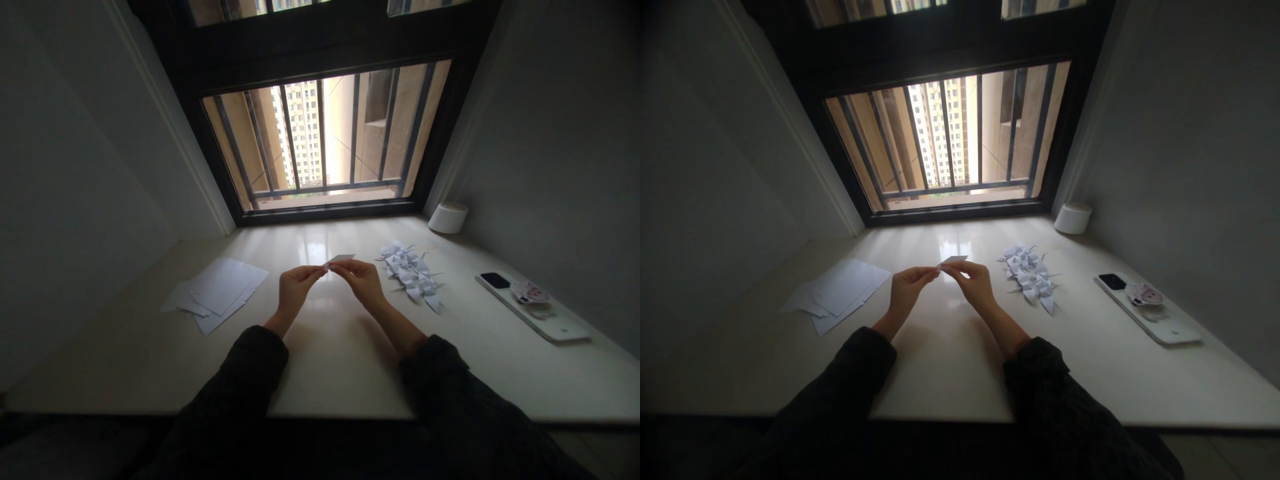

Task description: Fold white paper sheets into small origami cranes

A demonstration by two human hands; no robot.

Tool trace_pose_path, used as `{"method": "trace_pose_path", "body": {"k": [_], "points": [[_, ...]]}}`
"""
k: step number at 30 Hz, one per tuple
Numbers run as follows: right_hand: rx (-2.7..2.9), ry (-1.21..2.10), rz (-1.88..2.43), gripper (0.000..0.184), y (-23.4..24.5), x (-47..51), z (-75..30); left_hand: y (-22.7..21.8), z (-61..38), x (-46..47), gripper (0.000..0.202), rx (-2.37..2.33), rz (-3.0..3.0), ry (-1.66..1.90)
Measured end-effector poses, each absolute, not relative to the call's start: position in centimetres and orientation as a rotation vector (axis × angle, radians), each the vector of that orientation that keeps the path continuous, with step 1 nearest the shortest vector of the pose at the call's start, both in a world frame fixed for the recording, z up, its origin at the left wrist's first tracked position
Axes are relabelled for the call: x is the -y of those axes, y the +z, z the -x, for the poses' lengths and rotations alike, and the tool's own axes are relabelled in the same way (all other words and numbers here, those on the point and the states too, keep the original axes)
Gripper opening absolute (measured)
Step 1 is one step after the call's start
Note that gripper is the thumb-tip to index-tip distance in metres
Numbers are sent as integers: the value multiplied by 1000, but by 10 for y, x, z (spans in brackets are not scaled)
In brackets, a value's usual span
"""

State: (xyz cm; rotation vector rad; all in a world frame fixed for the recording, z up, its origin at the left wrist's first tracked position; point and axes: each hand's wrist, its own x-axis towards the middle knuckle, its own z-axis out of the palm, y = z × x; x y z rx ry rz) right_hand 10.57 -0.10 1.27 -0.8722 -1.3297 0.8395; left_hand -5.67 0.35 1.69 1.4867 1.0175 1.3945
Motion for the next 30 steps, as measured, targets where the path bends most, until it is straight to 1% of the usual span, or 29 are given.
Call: {"method": "trace_pose_path", "body": {"k": [6,14,19,30], "points": [[1311,902,860,19,12,0,-106,16,58,-7,25,-1009,-1398,1345],[1205,936,927,24,11,1,-104,13,57,-6,29,-1023,-1316,1394],[1158,987,928,23,13,3,-102,12,54,-7,31,-1001,-1200,1390],[1061,1031,857,21,12,3,-101,16,51,-1,28,-997,-1315,1428]]}}
